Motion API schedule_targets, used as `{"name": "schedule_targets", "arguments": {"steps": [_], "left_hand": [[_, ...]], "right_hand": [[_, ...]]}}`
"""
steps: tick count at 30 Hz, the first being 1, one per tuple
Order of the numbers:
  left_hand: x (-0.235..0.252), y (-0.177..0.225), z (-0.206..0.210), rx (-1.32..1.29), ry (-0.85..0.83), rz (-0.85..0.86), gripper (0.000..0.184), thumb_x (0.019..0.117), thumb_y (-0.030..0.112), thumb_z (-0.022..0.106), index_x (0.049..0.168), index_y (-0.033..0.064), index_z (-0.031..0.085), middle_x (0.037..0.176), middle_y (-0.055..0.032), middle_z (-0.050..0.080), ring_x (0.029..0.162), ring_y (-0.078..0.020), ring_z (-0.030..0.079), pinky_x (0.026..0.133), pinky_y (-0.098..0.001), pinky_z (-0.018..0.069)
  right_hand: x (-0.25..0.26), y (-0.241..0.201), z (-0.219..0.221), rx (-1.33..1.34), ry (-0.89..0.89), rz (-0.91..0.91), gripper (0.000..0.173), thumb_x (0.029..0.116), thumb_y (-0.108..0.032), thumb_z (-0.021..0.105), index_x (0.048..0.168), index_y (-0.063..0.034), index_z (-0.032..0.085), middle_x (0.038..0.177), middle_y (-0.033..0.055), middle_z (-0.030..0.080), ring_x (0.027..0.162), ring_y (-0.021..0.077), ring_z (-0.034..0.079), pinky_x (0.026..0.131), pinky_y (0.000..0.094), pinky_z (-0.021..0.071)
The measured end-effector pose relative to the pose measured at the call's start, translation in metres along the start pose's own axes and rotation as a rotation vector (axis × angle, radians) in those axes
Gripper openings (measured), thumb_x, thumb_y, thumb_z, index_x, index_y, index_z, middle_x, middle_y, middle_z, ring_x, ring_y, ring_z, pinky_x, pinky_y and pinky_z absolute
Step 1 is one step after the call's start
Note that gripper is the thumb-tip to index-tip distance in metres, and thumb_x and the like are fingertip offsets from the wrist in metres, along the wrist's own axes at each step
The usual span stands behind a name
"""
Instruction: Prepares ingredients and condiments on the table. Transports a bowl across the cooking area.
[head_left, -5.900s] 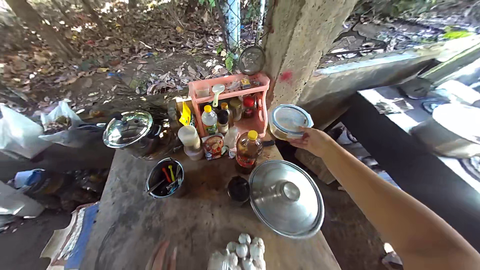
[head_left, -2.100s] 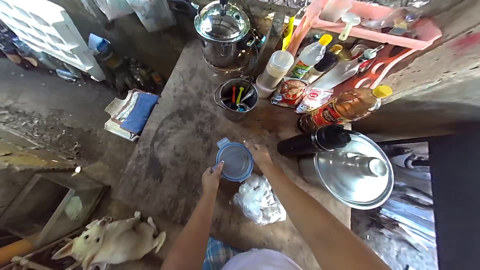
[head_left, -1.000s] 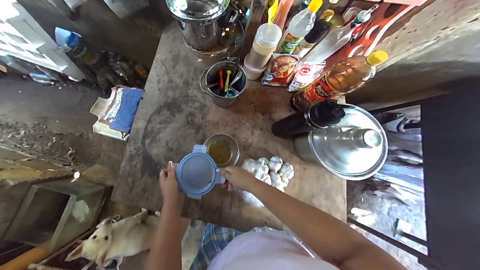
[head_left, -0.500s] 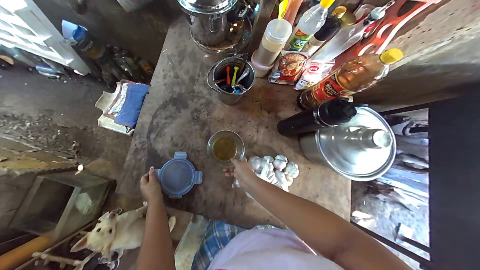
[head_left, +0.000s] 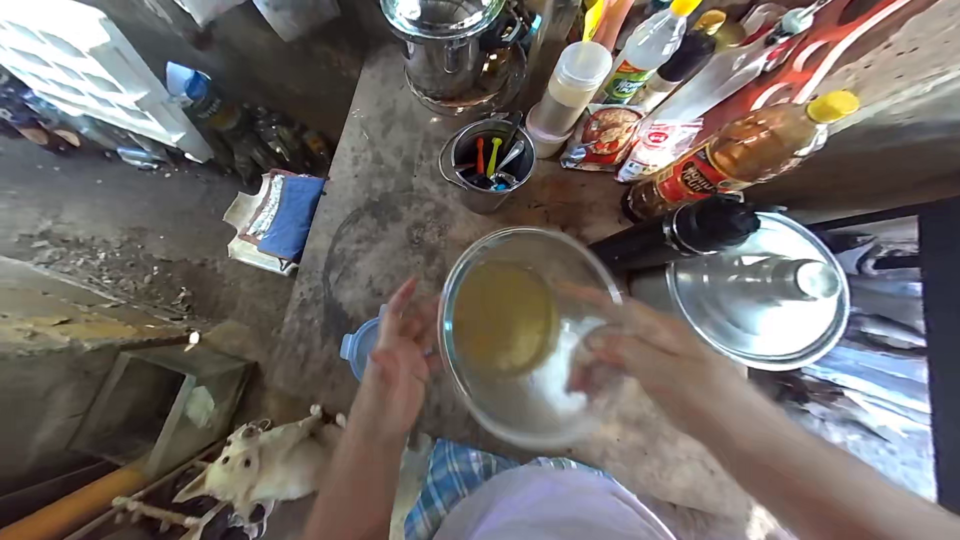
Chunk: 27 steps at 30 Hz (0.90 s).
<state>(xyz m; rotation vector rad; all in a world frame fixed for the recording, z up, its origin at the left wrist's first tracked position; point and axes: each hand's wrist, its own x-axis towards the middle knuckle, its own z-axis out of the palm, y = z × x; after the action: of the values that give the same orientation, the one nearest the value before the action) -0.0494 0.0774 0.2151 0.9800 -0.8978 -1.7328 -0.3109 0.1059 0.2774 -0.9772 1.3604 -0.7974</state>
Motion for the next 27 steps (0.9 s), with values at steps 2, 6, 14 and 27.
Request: {"name": "schedule_targets", "arguments": {"steps": [2,6,14,27], "left_hand": [[-0.010,0.027,0.026,-0.127,-0.244,0.077,0.113,0.0752,0.083,0.061,0.158,0.0148,0.027,0.137,-0.0049,0.063,0.120,-0.0166,0.065,0.096,-0.0360,0.0570],[-0.029,0.064,0.046,-0.194,-0.422,-0.016,0.101,0.0821,0.061,0.074,0.160,0.0196,0.026,0.145,-0.0126,0.055,0.126,-0.0291,0.060,0.100,-0.0442,0.0556],[-0.040,0.062,0.066,-0.076,-0.522,-0.109,0.107,0.0762,0.061,0.079,0.159,0.0152,0.029,0.148,-0.0126,0.054,0.134,-0.0284,0.055,0.108,-0.0465,0.0500],[-0.048,-0.018,0.188,-0.241,-0.595,-0.085,0.088,0.0844,0.032,0.081,0.154,0.0113,0.031,0.138,-0.0043,0.062,0.124,-0.0180,0.062,0.103,-0.0397,0.0548]], "right_hand": [[-0.028,-0.033,-0.015,-0.072,-0.054,-0.117,0.045,0.0983,-0.014,0.052,0.143,-0.0120,0.054,0.083,-0.0062,0.073,0.066,0.0091,0.071,0.058,0.0290,0.0634],[-0.072,-0.076,-0.039,-0.136,-0.183,-0.184,0.046,0.1018,-0.017,0.056,0.146,-0.0064,0.048,0.087,-0.0030,0.073,0.071,0.0078,0.071,0.063,0.0279,0.0641],[-0.120,-0.073,-0.045,-0.227,-0.059,-0.205,0.054,0.1045,-0.026,0.056,0.149,0.0006,0.043,0.089,-0.0027,0.074,0.072,0.0043,0.070,0.064,0.0246,0.0626],[-0.157,0.069,-0.098,0.277,0.386,-0.539,0.094,0.0923,-0.074,0.050,0.154,-0.0053,0.033,0.142,0.0111,0.058,0.128,0.0248,0.059,0.103,0.0425,0.0540]]}}
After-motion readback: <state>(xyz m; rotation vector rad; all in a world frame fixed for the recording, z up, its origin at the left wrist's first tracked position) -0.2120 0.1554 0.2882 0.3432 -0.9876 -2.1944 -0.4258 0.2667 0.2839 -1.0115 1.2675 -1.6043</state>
